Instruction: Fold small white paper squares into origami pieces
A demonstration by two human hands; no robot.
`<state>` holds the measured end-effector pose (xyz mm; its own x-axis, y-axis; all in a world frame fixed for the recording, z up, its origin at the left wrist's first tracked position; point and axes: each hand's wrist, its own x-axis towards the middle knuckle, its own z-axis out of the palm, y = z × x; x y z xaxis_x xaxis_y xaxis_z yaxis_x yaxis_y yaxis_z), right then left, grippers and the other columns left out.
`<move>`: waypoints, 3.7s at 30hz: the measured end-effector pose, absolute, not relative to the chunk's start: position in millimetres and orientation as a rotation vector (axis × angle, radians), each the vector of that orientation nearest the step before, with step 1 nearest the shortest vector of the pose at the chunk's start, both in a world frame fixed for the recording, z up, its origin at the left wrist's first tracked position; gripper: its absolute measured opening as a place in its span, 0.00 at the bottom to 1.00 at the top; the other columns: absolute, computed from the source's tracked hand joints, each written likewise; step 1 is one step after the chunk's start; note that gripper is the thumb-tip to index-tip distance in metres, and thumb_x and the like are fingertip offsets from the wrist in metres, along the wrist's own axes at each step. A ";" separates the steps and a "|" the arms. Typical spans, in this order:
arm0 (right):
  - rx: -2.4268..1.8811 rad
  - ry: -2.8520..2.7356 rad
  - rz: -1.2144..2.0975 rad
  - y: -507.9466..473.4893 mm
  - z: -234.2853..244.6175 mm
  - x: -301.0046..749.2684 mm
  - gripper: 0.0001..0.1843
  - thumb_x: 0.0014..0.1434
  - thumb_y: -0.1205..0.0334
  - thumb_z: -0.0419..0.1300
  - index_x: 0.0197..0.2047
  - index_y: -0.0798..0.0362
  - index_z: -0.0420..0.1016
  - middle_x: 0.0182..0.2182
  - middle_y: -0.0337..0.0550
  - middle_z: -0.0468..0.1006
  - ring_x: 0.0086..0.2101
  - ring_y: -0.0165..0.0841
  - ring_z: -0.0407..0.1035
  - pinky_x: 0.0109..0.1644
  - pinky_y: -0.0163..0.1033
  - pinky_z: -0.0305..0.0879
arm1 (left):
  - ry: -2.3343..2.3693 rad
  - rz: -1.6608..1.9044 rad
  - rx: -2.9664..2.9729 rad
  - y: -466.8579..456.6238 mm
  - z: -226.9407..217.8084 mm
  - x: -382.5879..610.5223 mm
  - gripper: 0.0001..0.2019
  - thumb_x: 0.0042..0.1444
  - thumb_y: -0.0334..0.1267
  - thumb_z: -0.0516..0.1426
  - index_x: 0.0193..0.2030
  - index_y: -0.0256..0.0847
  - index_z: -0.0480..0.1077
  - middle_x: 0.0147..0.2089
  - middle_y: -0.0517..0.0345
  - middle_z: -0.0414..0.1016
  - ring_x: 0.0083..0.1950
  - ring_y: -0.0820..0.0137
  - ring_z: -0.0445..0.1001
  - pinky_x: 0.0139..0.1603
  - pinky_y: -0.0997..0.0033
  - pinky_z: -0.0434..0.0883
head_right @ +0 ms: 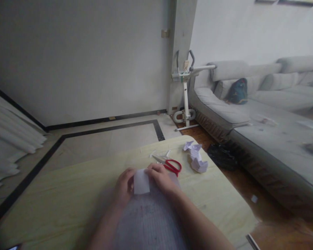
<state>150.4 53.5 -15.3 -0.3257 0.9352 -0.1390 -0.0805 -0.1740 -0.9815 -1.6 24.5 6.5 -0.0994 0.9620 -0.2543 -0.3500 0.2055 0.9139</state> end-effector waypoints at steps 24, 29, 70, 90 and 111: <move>-1.113 -1.325 1.557 52.5 -15.2 149.7 0.13 0.52 0.53 0.59 0.22 0.51 0.65 0.19 0.34 0.62 0.22 0.29 0.58 0.25 0.33 0.52 | 1.088 1.260 0.761 25.0 -18.6 -4.0 0.12 0.45 0.42 0.63 0.25 0.39 0.66 0.21 0.66 0.65 0.23 0.76 0.63 0.23 0.78 0.61; -1.137 -1.382 1.500 51.8 -12.6 149.2 0.13 0.54 0.55 0.56 0.21 0.51 0.64 0.18 0.35 0.61 0.22 0.29 0.58 0.25 0.33 0.52 | 1.110 1.216 0.820 23.9 -16.1 -4.7 0.12 0.47 0.43 0.62 0.25 0.39 0.66 0.20 0.66 0.64 0.21 0.76 0.62 0.22 0.78 0.60; -1.064 -1.840 1.264 44.8 -8.0 145.4 0.15 0.61 0.56 0.53 0.24 0.52 0.62 0.23 0.36 0.64 0.26 0.29 0.60 0.28 0.33 0.56 | 1.192 1.314 0.620 27.3 1.2 0.9 0.14 0.38 0.41 0.65 0.32 0.37 0.75 0.28 0.54 0.78 0.28 0.64 0.76 0.29 0.69 0.70; -1.101 -1.694 1.322 44.6 -4.3 145.0 0.17 0.63 0.51 0.50 0.26 0.50 0.60 0.24 0.37 0.63 0.27 0.31 0.61 0.30 0.35 0.57 | 0.986 1.353 0.552 29.4 2.9 -3.8 0.11 0.42 0.42 0.66 0.30 0.39 0.74 0.31 0.53 0.78 0.35 0.61 0.76 0.34 0.67 0.71; -1.002 -1.465 1.404 49.5 -19.4 147.0 0.05 0.57 0.58 0.59 0.34 0.49 0.68 0.29 0.38 0.72 0.30 0.33 0.67 0.34 0.36 0.63 | 0.965 1.255 0.530 22.8 9.9 -3.2 0.08 0.43 0.41 0.67 0.28 0.40 0.77 0.31 0.52 0.81 0.40 0.59 0.78 0.41 0.66 0.73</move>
<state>147.0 49.5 -19.4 -0.3175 0.9470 0.0483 -0.0079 0.0483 -0.9988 -3.2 22.8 9.9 0.0122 0.9496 -0.3132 -0.5469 0.2686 0.7930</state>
